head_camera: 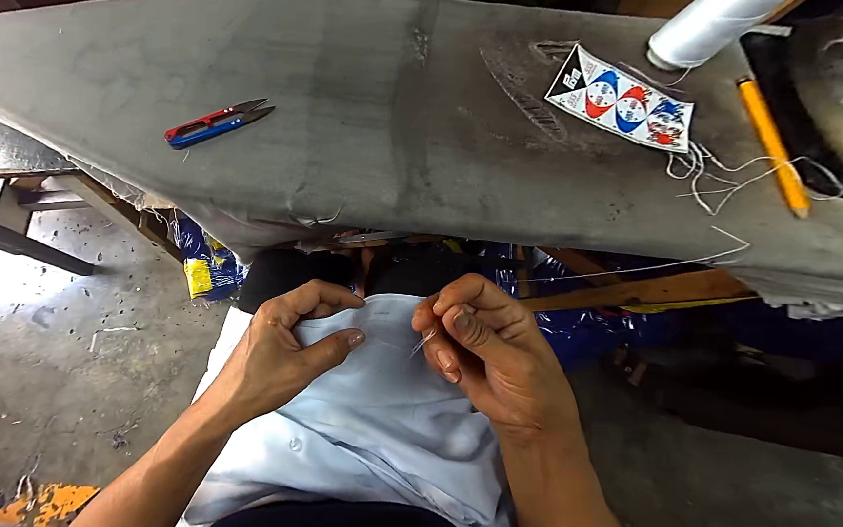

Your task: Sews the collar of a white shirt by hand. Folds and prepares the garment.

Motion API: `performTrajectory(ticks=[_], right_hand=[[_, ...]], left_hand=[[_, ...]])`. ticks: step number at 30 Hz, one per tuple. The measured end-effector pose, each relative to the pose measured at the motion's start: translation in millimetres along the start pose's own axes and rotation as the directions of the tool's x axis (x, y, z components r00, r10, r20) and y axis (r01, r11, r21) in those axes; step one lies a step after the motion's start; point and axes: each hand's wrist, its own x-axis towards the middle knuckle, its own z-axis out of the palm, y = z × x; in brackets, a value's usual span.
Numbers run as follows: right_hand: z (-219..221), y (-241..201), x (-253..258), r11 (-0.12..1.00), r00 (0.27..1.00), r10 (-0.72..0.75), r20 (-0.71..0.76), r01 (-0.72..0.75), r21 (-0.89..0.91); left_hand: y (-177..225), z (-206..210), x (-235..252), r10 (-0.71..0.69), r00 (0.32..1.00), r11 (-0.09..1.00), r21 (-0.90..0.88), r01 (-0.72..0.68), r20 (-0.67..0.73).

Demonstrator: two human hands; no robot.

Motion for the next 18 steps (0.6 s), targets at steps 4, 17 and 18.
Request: performTrajectory(ticks=[4,17,18], right_hand=[[3,-6,2,1.000,1.000,-0.013,-0.004,0.013,-0.013],[1,-18,4,0.958,0.983,-0.129,0.128,0.157,-0.242],[5,-5,7,0.945,0.982,-0.096,0.164,0.142,-0.296]], left_hand=[[0,-1,-1,-0.045,0.999,0.998,0.040,0.046,-0.021],[-4,-21,-8,-0.137,0.990,0.990,-0.010,0.138,0.033],[-4,-21,-8,-0.131,0.991,0.991,-0.007,0.131,0.038]])
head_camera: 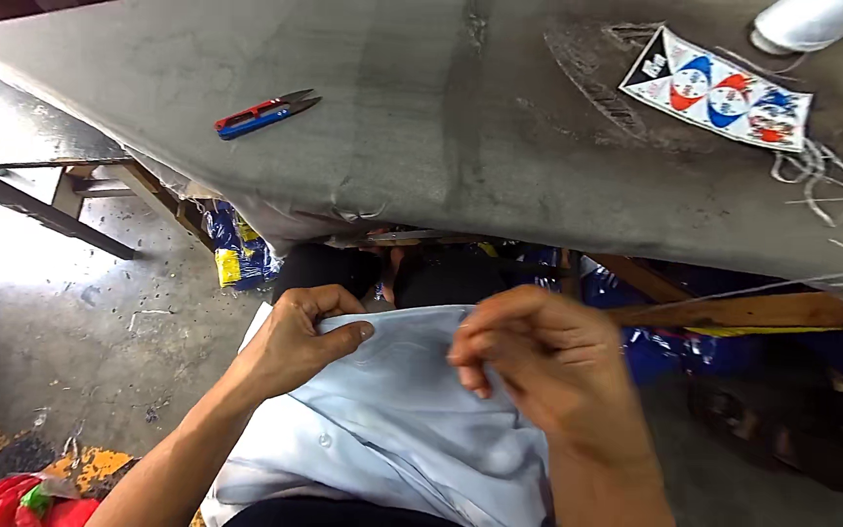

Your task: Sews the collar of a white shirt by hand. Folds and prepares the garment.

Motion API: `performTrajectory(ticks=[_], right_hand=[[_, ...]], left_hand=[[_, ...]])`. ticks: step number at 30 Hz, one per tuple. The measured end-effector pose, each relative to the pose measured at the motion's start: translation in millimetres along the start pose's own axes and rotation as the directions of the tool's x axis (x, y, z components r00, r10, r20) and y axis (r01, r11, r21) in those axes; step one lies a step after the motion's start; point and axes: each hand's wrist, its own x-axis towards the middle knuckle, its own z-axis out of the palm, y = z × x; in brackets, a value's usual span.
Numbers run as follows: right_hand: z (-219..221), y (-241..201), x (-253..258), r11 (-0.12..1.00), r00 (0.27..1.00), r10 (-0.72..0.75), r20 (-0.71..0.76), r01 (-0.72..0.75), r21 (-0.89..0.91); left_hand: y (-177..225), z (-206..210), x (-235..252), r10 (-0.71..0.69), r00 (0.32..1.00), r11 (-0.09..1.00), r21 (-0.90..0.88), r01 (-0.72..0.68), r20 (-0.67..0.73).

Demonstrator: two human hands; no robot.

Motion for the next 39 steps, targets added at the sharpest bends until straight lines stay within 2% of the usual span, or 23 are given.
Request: performTrajectory(ticks=[3,5,13,22,39], right_hand=[[14,29,4,0.964,0.999,0.000,0.046,0.013,-0.265],[19,33,3,0.922,0.999,-0.023,0.035,0.034,-0.386],[25,32,-5,0.811,0.997,-0.059,-0.054,0.017,-0.585],[29,36,-6,0.751,0.994,-0.088,-0.070,0.020,-0.660],[32,38,-6,0.726,0.992,-0.103,-0.072,0.025,-0.687]], left_hand=[[0,-1,0,0.025,1.000,1.000,0.014,-0.025,-0.010],[0,-1,0,0.030,0.999,0.999,0.018,-0.030,-0.023],[-4,2,1,0.051,0.998,0.998,-0.021,-0.051,-0.027],[-5,1,0,0.057,0.998,0.997,-0.060,-0.057,0.003],[-4,1,0,0.056,0.998,0.995,-0.090,-0.053,0.030]])
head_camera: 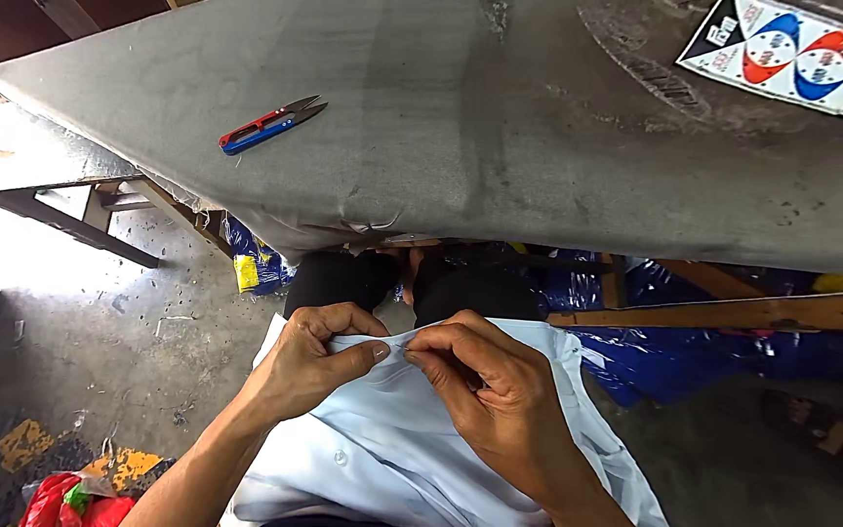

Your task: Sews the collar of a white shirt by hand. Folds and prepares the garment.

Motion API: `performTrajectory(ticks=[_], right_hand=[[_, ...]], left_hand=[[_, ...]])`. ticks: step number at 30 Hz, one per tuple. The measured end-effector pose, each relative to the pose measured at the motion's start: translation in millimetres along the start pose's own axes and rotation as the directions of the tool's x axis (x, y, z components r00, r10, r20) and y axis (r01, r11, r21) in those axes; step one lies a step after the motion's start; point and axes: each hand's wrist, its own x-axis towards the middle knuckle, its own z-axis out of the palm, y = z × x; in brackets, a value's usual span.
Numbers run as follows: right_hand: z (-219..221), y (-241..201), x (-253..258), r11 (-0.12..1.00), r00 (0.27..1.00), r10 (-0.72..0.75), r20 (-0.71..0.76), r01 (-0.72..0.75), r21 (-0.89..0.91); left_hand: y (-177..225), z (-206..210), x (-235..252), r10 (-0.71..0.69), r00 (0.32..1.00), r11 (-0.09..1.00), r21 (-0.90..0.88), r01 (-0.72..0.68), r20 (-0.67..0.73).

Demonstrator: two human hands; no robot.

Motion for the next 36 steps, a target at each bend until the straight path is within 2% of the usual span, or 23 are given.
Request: performTrajectory(ticks=[14,28,36], right_hand=[[2,0,1,0.999,1.000,-0.001,0.009,0.001,0.036],[-9,3,5,0.983,0.997,0.004,0.081,-0.019,0.181],[-9,-4,9,0.900,0.992,0.078,0.099,-0.113,0.420]], left_hand=[[-2,0,-1,0.009,1.000,0.999,-0.046,-0.008,0.027],[0,12,0,0.025,0.999,0.992,-0.120,-0.022,0.022],[-1,26,1,0.049,0.999,0.992,-0.116,-0.047,0.016]])
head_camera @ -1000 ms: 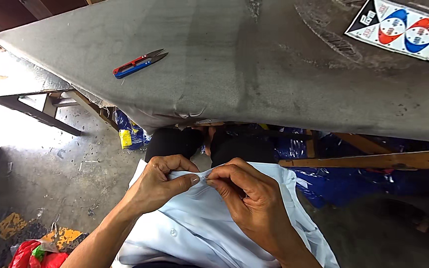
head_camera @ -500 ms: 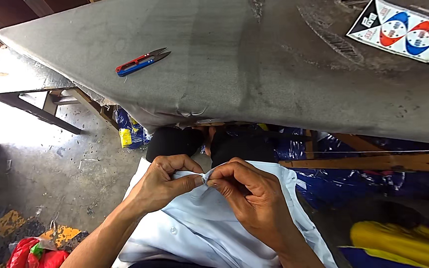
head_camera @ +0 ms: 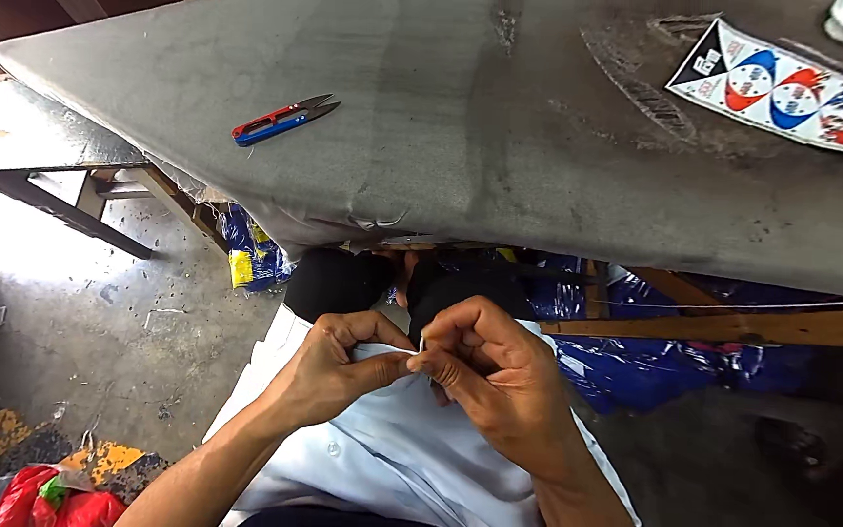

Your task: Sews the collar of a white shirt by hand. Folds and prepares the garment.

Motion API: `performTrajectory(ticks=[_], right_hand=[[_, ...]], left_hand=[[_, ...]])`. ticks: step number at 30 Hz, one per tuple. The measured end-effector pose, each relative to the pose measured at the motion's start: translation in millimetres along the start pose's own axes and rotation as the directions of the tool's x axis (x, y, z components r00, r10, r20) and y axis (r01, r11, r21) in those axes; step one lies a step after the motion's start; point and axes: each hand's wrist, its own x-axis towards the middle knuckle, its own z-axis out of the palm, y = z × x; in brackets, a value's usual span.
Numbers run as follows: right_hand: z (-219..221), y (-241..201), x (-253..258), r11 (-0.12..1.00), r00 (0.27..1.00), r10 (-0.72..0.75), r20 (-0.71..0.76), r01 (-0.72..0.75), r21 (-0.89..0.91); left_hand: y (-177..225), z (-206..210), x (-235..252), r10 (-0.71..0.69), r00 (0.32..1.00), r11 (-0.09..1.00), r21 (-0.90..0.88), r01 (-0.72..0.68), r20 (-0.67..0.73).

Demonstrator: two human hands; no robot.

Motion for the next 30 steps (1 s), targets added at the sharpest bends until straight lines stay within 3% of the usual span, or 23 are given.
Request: performTrajectory(ticks=[2,4,6,8,15,18,21,25,27,30], right_hand=[[-8,-2,-3,0.999,1.000,0.006,0.013,-0.005,-0.038],[-15,-7,-8,0.967,0.997,-0.066,-0.030,0.057,-0.247],[-15,-16,-11,0.855,0.977,-0.188,-0.099,0.113,-0.506],[-8,-26,-11,0.789,0.961,-0.263,-0.091,0.160,-0.594],[10,-24,-3,0.785,0.971,-0.235,0.047,0.218,-0.580],[13,-20,2,0.795,0.955,-0.292,0.054,0.273,-0.542],[14,-32,4,0.893,0.946,-0.324,-0.014,0.301,-0.336],[-13,-41,8,0.977,0.980,-0.194,-0.046,0.189,-0.098],[-18,-33,4,0.980,0.989,-0.148,-0.026,0.143,-0.136],[-8,-23,-6,0.932,0.989,-0.146,-0.025,0.129,-0.339]], left_hand=[[2,-3,1,0.001,1.000,1.000,-0.006,-0.002,-0.010],[2,-6,1,-0.001,1.000,1.000,0.004,0.001,-0.021],[3,-7,1,-0.008,0.999,1.000,0.017,0.008,-0.031],[3,-5,1,-0.006,0.999,1.000,0.029,0.007,-0.040],[8,-1,-2,0.033,0.998,0.996,0.091,-0.027,-0.058],[12,4,-3,0.034,0.996,0.986,0.168,-0.020,-0.078],[13,12,-3,-0.012,0.995,0.976,0.217,0.034,-0.103],[9,-5,-3,-0.067,0.998,0.997,0.040,0.067,-0.009],[6,-11,-2,-0.085,0.996,0.996,-0.033,0.085,0.026],[5,-13,-2,-0.110,0.993,0.989,-0.096,0.112,0.031]])
